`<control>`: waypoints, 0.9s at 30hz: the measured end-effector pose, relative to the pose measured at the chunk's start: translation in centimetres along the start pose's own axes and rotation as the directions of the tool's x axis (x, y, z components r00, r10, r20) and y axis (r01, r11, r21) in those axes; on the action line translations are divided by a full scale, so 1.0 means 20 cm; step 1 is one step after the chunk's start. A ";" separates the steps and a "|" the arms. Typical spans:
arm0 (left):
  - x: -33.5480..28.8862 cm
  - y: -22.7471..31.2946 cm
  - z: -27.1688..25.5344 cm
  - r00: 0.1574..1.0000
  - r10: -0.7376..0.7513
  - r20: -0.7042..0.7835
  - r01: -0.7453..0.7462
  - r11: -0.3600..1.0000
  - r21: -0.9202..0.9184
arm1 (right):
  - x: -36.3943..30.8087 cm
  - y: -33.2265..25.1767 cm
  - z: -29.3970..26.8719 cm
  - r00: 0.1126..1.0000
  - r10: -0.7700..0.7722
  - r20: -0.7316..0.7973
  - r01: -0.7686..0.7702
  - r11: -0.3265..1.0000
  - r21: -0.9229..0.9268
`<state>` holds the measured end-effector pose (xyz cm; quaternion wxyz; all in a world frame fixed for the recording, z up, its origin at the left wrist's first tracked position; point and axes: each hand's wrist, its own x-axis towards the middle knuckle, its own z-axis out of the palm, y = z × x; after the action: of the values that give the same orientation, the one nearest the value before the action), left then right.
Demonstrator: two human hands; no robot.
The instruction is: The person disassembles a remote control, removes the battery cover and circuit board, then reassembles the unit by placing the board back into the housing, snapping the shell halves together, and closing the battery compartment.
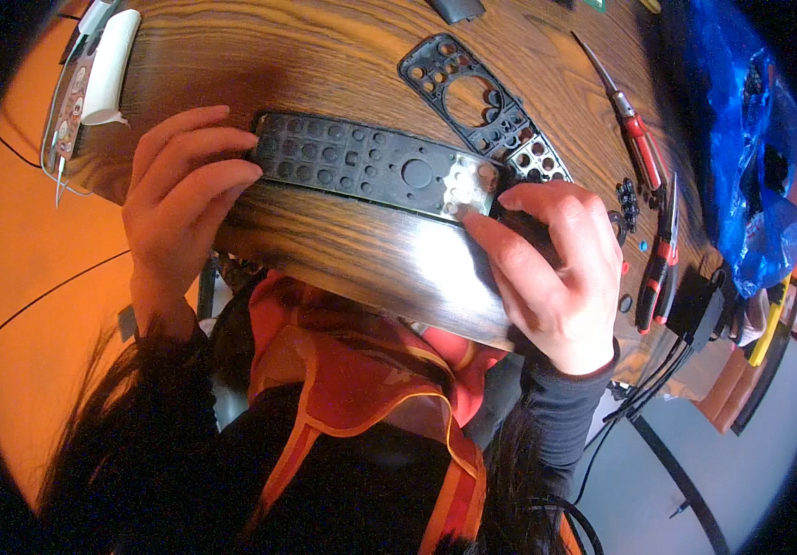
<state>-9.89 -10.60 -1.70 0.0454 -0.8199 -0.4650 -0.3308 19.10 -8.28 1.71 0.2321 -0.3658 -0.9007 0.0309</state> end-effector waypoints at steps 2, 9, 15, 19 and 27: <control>0.00 0.01 -0.02 0.998 -0.058 0.010 0.059 0.997 -0.043 | -0.01 0.00 -0.02 0.999 0.044 0.012 -0.044 0.998 0.036; 0.02 0.01 -0.02 0.961 -0.254 0.105 0.274 0.920 -0.281 | -0.02 0.01 -0.01 0.993 0.115 -0.002 -0.114 0.986 0.124; 0.00 -0.01 0.04 0.932 -0.339 0.127 0.361 0.850 -0.383 | -0.02 0.01 0.00 0.990 0.127 0.063 -0.134 0.983 0.124; -0.02 -0.01 0.04 0.933 -0.334 0.136 0.360 0.842 -0.401 | -0.02 0.00 0.01 0.984 0.154 0.095 -0.165 0.978 0.125; -0.01 -0.01 0.03 0.961 -0.248 0.119 0.274 0.905 -0.326 | -0.03 0.01 0.04 0.988 0.143 0.052 -0.150 0.971 0.184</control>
<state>-9.87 -10.44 -2.37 -0.1587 -0.7575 -0.5080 -0.3781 19.22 -8.39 0.77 0.2450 -0.4073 -0.8687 0.1395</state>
